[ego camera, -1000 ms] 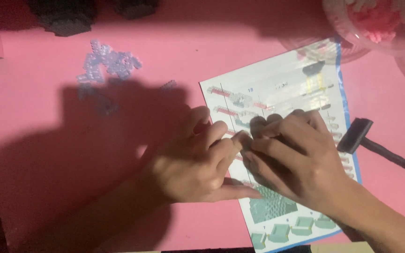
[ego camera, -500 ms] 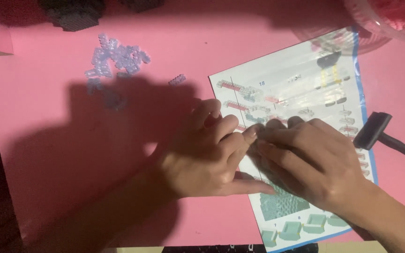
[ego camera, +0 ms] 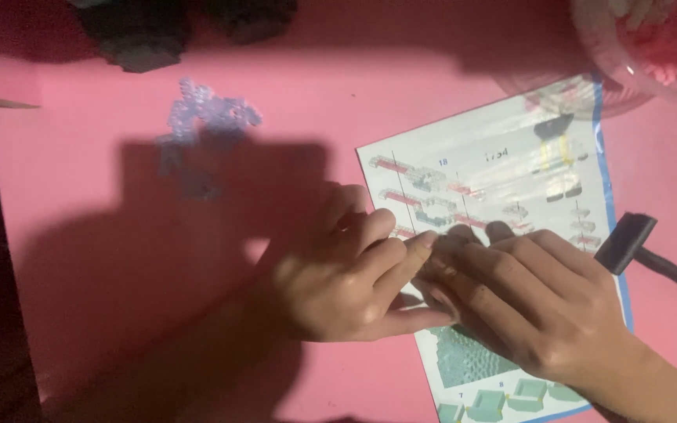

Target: Assembling a pixel art figure using small plastic building blocks and following printed instructions

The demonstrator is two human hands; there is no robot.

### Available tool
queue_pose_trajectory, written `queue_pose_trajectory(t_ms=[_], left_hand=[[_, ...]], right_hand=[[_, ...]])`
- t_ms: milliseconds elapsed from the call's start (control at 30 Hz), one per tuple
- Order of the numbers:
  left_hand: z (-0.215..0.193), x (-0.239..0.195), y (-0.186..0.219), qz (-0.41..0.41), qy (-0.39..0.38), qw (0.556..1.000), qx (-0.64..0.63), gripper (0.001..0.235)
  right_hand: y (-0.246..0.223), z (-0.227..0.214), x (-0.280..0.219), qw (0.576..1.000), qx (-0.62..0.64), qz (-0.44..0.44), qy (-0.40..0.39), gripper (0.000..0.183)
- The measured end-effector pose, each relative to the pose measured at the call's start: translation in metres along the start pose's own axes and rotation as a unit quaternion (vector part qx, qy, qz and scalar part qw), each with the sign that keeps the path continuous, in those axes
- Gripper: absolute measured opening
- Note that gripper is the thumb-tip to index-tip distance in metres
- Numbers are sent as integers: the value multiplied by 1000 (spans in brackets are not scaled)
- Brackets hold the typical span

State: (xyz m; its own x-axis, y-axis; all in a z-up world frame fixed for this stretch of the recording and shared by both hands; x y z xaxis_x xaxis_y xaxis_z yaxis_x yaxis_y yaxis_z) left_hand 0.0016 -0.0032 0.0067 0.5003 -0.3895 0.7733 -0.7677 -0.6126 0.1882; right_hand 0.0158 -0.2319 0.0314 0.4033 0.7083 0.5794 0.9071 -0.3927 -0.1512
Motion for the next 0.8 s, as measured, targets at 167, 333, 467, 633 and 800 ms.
queue_pose_trajectory(t_ms=[167, 333, 467, 633, 800], left_hand=[[2, -8, 1, 51, -46, 997, 19, 55], [7, -17, 1, 35, -44, 998, -36, 47], [6, -22, 2, 46, -57, 997, -26, 44], [-9, -7, 1, 72, -39, 997, 15, 36], [-16, 1, -2, 85, -11, 996, 13, 29]], right_hand=[[-1, -2, -4, 1000, -21, 6, -9, 16], [2, -2, -6, 1000, -22, -16, 3, 21], [3, 2, -12, 1000, -5, -6, 17, 22], [5, 7, -12, 999, 11, 5, 47, 25], [8, 5, -4, 997, 25, 20, 69, 28]])
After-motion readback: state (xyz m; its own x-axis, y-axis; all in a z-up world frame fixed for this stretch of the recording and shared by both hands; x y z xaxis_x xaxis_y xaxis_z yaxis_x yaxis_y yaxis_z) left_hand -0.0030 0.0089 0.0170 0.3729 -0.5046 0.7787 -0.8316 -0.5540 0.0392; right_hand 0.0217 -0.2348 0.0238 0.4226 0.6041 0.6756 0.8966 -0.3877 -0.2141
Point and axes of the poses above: each hand's wrist, its own x-axis towards the middle knuckle, its own z-axis out of the palm, y = z × x, the point moved 1 cm from there along x, towards the middle knuckle, and after that the axes turned 11 degrees about y, right-handed, at the moved point
